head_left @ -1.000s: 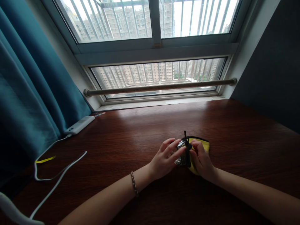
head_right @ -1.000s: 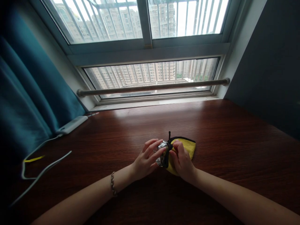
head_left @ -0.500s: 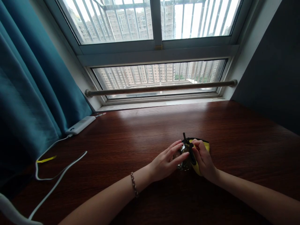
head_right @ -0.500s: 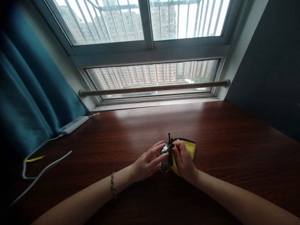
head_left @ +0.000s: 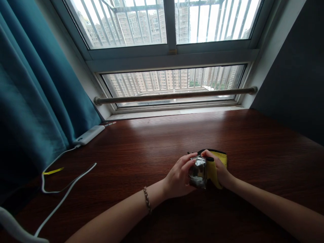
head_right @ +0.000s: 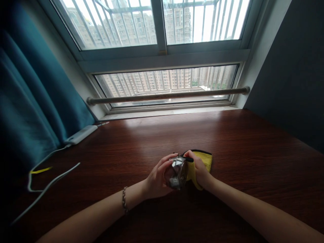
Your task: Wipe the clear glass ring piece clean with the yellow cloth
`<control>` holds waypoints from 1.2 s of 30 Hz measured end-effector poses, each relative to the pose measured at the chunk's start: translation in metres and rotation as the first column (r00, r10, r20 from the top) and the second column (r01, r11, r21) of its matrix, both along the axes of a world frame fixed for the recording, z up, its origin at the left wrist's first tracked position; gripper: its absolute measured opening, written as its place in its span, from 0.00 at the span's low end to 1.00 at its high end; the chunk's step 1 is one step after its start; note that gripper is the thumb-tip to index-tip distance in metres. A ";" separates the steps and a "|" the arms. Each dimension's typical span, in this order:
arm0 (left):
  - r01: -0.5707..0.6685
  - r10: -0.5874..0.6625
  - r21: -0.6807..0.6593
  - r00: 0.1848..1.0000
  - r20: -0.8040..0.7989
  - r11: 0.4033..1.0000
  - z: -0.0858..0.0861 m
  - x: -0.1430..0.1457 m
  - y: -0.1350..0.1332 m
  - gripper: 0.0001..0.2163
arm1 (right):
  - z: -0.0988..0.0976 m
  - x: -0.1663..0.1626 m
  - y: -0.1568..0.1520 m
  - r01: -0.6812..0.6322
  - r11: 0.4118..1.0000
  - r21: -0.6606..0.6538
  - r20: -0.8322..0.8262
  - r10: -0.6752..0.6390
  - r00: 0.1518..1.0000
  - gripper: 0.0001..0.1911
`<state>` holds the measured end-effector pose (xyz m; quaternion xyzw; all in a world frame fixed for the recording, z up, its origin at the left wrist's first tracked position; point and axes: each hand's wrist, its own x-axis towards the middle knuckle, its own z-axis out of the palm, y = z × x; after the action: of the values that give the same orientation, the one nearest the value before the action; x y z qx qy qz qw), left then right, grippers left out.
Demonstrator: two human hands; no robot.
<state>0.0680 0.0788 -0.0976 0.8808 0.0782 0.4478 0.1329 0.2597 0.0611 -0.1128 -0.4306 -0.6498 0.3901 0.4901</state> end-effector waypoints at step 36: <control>0.216 0.001 -0.929 0.974 0.227 0.299 0.003 -0.003 0.020 0.28 | 0.003 -0.007 -0.008 0.094 0.995 0.038 -0.074 -0.091 0.993 0.11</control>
<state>0.0650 0.0983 -0.0951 0.5909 0.2546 0.3850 0.6616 0.2529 0.0532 -0.1095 -0.4356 -0.6188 0.3686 0.5399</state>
